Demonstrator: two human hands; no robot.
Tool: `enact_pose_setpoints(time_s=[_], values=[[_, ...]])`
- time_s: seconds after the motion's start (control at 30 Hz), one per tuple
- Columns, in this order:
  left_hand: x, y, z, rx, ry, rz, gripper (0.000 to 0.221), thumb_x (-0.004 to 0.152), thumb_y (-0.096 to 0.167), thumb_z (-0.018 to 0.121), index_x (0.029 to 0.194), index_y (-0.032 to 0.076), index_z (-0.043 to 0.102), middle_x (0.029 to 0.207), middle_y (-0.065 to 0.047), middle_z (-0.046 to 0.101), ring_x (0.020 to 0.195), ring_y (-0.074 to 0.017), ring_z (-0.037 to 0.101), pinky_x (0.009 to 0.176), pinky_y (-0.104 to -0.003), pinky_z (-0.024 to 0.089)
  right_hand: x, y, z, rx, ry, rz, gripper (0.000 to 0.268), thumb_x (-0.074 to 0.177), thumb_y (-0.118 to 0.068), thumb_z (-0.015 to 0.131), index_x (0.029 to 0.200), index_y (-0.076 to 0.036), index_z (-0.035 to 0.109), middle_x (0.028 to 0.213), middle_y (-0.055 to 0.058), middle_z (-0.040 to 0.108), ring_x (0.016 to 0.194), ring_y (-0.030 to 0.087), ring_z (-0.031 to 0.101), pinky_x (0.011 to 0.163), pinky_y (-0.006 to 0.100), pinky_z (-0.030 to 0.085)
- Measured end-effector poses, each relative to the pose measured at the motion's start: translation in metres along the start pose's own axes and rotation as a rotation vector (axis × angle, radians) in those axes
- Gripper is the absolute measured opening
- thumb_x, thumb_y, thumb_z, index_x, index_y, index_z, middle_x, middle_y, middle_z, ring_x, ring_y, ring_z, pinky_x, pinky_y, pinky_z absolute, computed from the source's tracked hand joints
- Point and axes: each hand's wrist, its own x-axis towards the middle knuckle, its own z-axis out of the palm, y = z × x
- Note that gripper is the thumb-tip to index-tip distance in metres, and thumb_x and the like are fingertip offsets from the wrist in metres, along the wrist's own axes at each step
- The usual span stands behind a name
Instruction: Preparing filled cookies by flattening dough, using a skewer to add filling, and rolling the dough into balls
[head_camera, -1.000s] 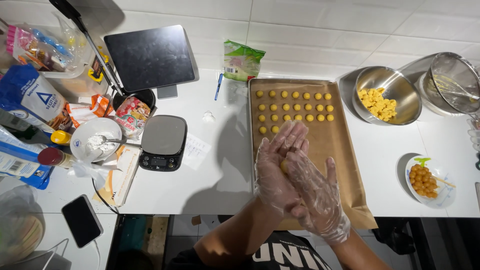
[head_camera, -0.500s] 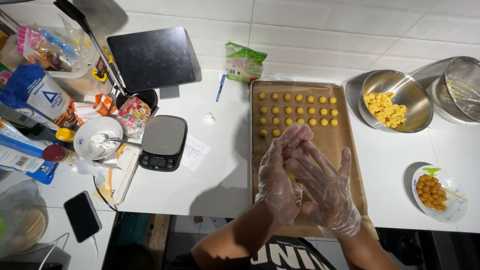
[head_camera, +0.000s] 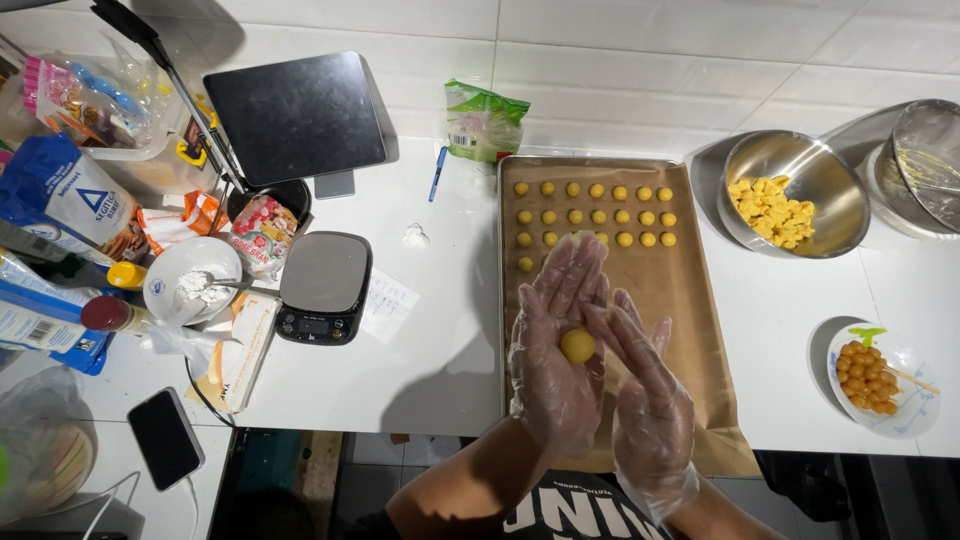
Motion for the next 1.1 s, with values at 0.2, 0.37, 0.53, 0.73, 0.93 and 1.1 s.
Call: enact_pose_setpoints(time_s=[0.2, 0.37, 0.53, 0.73, 0.93, 1.1], values=[[-0.002, -0.008, -0.001, 0.106, 0.038, 0.158, 0.063, 0.109, 0.047, 0.029, 0.154, 0.004, 0.041, 0.16, -0.016, 0.045, 0.152, -0.0268, 0.038, 0.13, -0.038, 0.023, 0.0, -0.025, 0.014, -0.083, -0.058, 0.195, 0.097, 0.103, -0.081, 0.018, 0.152, 0.0, 0.041, 0.161, 0.019, 0.043, 0.16, 0.036, 0.023, 0.126, 0.064, -0.016], [-0.001, 0.001, 0.002, -0.018, 0.127, 0.083, 0.074, 0.102, 0.057, 0.037, 0.151, 0.002, 0.045, 0.159, -0.019, 0.047, 0.151, -0.0297, 0.04, 0.128, -0.038, 0.026, 0.004, -0.026, 0.012, -0.086, -0.082, 0.161, 0.087, 0.106, -0.07, 0.018, 0.154, -0.001, 0.037, 0.157, 0.018, 0.05, 0.152, 0.033, 0.041, 0.13, 0.057, -0.006], [-0.007, 0.017, 0.013, -0.103, 0.141, -0.067, 0.082, 0.098, 0.061, 0.035, 0.15, 0.0, 0.048, 0.156, -0.023, 0.049, 0.148, -0.0322, 0.044, 0.123, -0.041, 0.032, 0.018, -0.008, -0.016, -0.314, -0.034, -0.043, 0.054, 0.101, -0.037, 0.053, 0.149, -0.014, 0.046, 0.153, 0.007, 0.053, 0.159, 0.036, 0.034, 0.127, 0.078, -0.013], [-0.013, 0.018, 0.016, -0.08, 0.093, -0.128, 0.081, 0.099, 0.06, 0.039, 0.149, -0.003, 0.047, 0.155, -0.023, 0.049, 0.148, -0.031, 0.044, 0.125, -0.04, 0.031, 0.031, 0.008, -0.033, -0.396, -0.16, -0.184, 0.065, 0.08, -0.042, 0.079, 0.137, -0.017, 0.06, 0.151, 0.016, 0.055, 0.156, 0.038, 0.041, 0.123, 0.084, -0.011], [-0.013, 0.018, 0.02, 0.023, 0.065, -0.053, 0.08, 0.102, 0.059, 0.036, 0.151, -0.005, 0.042, 0.157, -0.025, 0.045, 0.15, -0.0337, 0.04, 0.126, -0.04, 0.027, 0.029, 0.01, -0.03, -0.368, -0.166, -0.184, 0.057, 0.082, -0.038, 0.079, 0.131, -0.012, 0.065, 0.135, 0.008, 0.069, 0.152, 0.04, 0.045, 0.124, 0.085, -0.008], [-0.013, 0.019, 0.011, -0.009, 0.029, -0.054, 0.082, 0.103, 0.061, 0.033, 0.156, -0.001, 0.037, 0.161, -0.023, 0.04, 0.154, -0.0319, 0.032, 0.128, -0.039, 0.02, 0.034, 0.001, -0.029, -0.428, -0.187, -0.177, 0.044, 0.091, -0.045, 0.065, 0.125, -0.017, 0.07, 0.137, 0.004, 0.069, 0.153, 0.035, 0.044, 0.12, 0.087, -0.01]])
